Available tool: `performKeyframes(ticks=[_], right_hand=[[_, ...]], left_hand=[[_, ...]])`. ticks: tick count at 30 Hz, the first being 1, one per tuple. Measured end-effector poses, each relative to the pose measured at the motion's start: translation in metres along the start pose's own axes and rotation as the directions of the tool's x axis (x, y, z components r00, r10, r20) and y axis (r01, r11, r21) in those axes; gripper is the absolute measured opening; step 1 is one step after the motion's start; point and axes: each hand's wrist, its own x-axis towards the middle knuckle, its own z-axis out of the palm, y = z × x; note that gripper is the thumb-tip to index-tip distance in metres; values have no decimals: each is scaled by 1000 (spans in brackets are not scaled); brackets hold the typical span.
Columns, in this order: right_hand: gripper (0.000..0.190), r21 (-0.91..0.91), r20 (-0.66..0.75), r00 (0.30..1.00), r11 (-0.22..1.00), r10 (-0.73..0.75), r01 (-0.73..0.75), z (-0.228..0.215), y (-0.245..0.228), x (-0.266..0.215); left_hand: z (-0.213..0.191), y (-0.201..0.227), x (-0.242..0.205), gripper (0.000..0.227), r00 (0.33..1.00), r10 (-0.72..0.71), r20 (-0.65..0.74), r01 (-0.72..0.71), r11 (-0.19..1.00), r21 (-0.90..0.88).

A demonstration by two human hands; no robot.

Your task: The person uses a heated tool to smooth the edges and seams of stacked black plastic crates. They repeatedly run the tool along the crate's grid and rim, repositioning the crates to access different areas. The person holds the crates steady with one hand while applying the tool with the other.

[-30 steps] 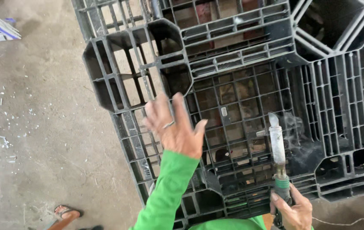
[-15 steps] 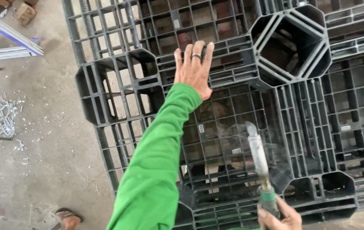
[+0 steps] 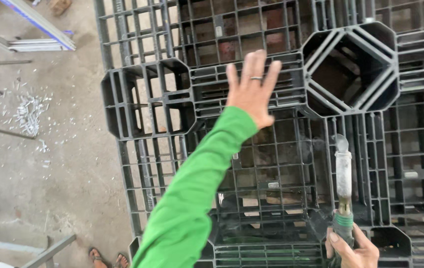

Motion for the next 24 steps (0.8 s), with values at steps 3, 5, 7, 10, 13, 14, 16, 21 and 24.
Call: performKeyframes(ticks=[3, 5, 7, 10, 13, 14, 16, 21, 24], right_hand=[[59, -31, 20, 1000, 999, -24, 24, -2, 2, 4], [60, -45, 6, 1000, 999, -5, 5, -3, 1, 6], [60, -70, 17, 1000, 998, 1, 0, -5, -1, 6], [59, -93, 38, 999, 995, -29, 32, -1, -6, 2], [61, -12, 85, 993, 996, -83, 84, 9, -10, 4], [64, 35, 144, 981, 991, -132, 129, -1, -12, -1], [63, 145, 102, 992, 987, -78, 63, -9, -13, -8], [59, 189, -86, 976, 958, -202, 215, -40, -18, -14], [58, 154, -188, 948, 946, -256, 286, -62, -18, -21]], left_hand=[[9, 18, 28, 129, 998, 52, -25, -49, 992, 119], [15, 15, 40, 126, 997, 79, -25, -77, 993, 87], [19, 11, 42, 123, 996, 79, 49, -77, 996, -35], [10, 10, 40, 122, 994, 111, -8, -111, 994, -5], [-4, 7, 34, 118, 985, 156, -74, -160, 986, -45], [0, 14, 33, 117, 974, 197, -112, -203, 978, -49], [1, 16, 28, 119, 933, 267, -242, -278, 960, -12], [15, 53, 16, 133, 824, 562, 80, -559, 827, -49], [41, 127, -13, 147, 497, 858, 129, -826, 514, -231]])
